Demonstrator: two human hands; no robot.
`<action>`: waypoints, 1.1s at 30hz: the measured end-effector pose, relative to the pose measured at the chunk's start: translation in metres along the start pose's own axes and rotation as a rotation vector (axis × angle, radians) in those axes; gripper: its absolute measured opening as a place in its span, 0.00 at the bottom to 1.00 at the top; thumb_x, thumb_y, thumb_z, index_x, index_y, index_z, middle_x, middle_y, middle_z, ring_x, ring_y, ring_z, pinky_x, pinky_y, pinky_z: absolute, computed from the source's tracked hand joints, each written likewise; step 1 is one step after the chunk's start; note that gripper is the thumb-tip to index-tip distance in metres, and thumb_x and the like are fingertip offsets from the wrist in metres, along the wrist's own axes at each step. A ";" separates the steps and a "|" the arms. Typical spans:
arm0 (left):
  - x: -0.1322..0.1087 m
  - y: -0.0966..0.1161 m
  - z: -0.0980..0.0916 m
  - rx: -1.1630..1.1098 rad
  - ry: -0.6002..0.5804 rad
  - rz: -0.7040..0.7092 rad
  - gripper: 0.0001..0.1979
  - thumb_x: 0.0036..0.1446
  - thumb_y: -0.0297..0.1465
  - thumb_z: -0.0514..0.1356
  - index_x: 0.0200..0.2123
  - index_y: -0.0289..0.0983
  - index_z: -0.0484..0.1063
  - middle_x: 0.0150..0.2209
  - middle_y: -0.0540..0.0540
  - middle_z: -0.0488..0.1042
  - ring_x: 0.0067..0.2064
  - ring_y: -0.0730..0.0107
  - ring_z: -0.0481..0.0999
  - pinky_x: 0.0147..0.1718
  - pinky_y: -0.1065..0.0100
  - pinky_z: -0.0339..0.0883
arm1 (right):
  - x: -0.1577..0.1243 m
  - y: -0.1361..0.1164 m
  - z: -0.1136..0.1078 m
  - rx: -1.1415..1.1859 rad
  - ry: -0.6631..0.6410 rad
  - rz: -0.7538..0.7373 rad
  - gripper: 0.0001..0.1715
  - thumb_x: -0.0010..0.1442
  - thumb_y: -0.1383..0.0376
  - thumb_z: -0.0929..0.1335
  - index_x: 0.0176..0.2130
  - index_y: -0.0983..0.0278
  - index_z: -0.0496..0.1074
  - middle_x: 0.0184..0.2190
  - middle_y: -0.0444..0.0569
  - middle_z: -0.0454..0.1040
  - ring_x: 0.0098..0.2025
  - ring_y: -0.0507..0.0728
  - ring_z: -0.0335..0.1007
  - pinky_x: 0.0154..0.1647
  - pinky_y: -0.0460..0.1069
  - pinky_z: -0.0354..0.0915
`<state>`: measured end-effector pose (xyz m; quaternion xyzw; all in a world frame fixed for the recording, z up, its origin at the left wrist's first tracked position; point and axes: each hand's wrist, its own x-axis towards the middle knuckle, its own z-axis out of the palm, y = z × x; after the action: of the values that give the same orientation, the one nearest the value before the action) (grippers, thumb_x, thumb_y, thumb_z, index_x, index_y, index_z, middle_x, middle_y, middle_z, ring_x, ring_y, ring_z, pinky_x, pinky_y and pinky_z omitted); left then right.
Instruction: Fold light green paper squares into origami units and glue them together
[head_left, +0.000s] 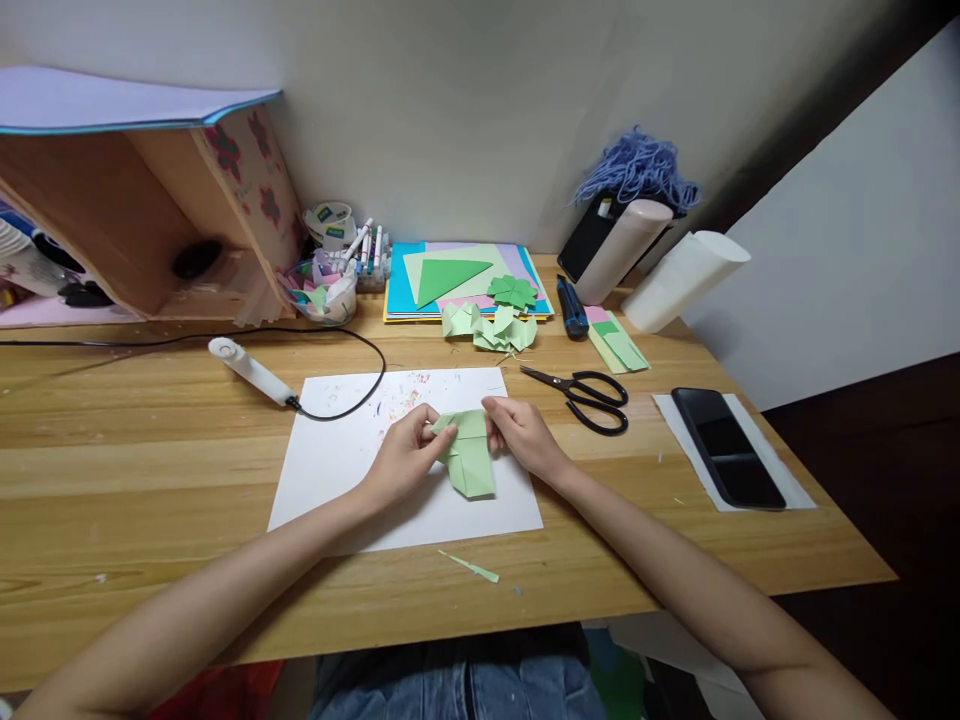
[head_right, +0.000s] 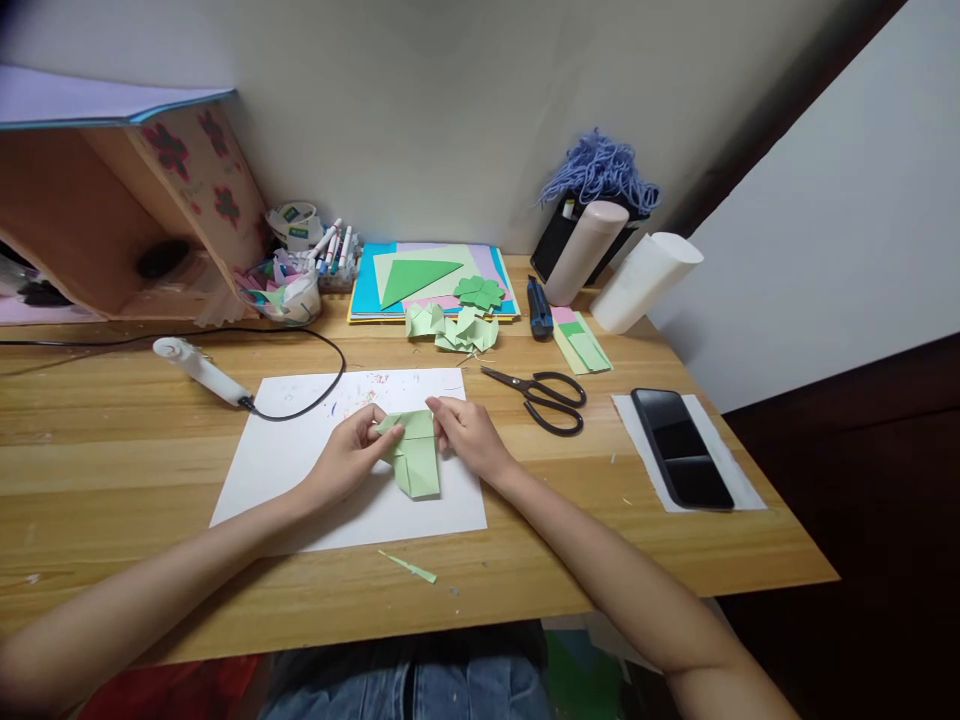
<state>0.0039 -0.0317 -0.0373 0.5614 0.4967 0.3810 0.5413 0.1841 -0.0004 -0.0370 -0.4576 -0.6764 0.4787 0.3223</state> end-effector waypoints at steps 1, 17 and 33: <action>0.001 -0.001 0.000 -0.004 0.020 0.003 0.12 0.53 0.39 0.54 0.27 0.36 0.57 0.18 0.57 0.57 0.21 0.79 0.55 0.21 0.76 0.49 | 0.001 0.000 0.000 0.010 -0.009 -0.003 0.25 0.59 0.51 0.58 0.21 0.64 0.61 0.15 0.41 0.62 0.19 0.49 0.58 0.24 0.44 0.55; 0.003 0.000 -0.001 -0.004 0.121 0.072 0.12 0.52 0.36 0.56 0.24 0.36 0.58 0.23 0.55 0.59 0.25 0.78 0.59 0.25 0.75 0.53 | 0.005 -0.005 -0.005 0.090 -0.034 0.029 0.15 0.52 0.57 0.66 0.25 0.66 0.64 0.23 0.42 0.64 0.24 0.48 0.58 0.24 0.43 0.55; 0.009 0.009 -0.001 -0.312 0.097 -0.152 0.17 0.45 0.38 0.61 0.35 0.33 0.66 0.27 0.48 0.71 0.26 0.74 0.69 0.23 0.74 0.60 | 0.002 -0.001 0.008 0.326 0.026 0.100 0.17 0.50 0.56 0.68 0.34 0.67 0.69 0.26 0.46 0.71 0.27 0.52 0.66 0.30 0.47 0.64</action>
<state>0.0065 -0.0223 -0.0289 0.4123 0.4980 0.4382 0.6244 0.1758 -0.0017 -0.0386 -0.4386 -0.5617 0.5916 0.3770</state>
